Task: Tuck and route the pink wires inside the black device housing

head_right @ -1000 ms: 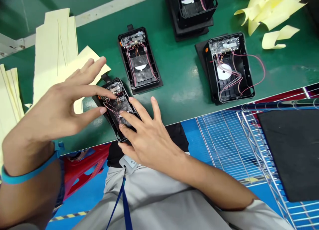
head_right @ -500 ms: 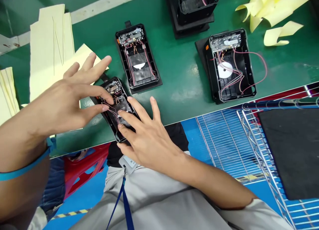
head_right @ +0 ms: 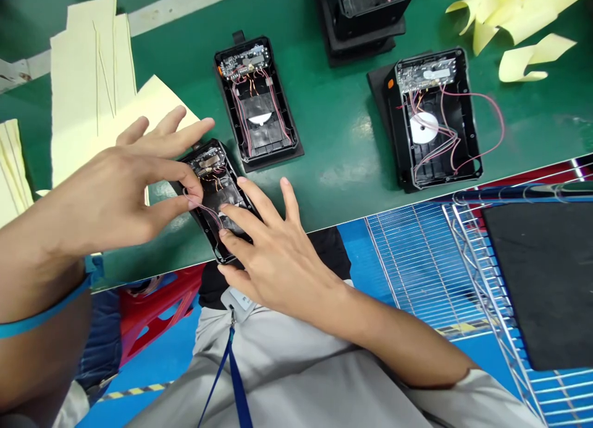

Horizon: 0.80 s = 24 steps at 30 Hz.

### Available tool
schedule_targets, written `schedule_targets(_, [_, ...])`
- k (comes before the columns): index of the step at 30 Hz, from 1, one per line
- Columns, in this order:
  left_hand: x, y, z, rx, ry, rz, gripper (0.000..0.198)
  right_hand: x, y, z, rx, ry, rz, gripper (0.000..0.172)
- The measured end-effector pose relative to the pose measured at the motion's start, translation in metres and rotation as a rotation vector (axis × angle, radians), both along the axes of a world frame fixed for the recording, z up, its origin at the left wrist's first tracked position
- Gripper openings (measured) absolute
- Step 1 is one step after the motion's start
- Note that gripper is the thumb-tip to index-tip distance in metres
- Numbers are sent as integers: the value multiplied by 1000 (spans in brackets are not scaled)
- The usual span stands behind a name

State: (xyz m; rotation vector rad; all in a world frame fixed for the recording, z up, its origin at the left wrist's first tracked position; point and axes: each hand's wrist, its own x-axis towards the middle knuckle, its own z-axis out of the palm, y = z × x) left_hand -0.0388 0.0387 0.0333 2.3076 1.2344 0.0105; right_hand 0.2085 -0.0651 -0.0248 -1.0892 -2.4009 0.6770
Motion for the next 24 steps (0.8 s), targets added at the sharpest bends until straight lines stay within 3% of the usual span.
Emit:
schedule_targets(6, [-3, 2, 0, -11, 17, -23, 48, 0, 0, -1, 1, -8, 5, 32])
schedule_targets(9, [-1, -5, 7, 42, -31, 92, 57, 0, 0, -1, 3, -6, 4, 33])
schedule_targets(10, [-1, -10, 10, 81, -45, 157, 55, 0, -1, -1, 0, -7, 3, 33])
schedule_targets(12, [-1, -24, 15, 183, -61, 283, 31, 0, -1, 0, -9, -3, 0, 32])
schedule_targets(14, [0, -39, 14, 232, -89, 266, 26, -1, -1, 0, -20, 3, -3, 32])
schedule_targets(18, [6, -63, -5, 163, -107, 354, 21, -1, -1, 0, -17, 11, -13, 32])
schedule_targets(24, [22, -75, -33, 200, -151, 437, 19, 0, 0, 0, -17, -3, -2, 35])
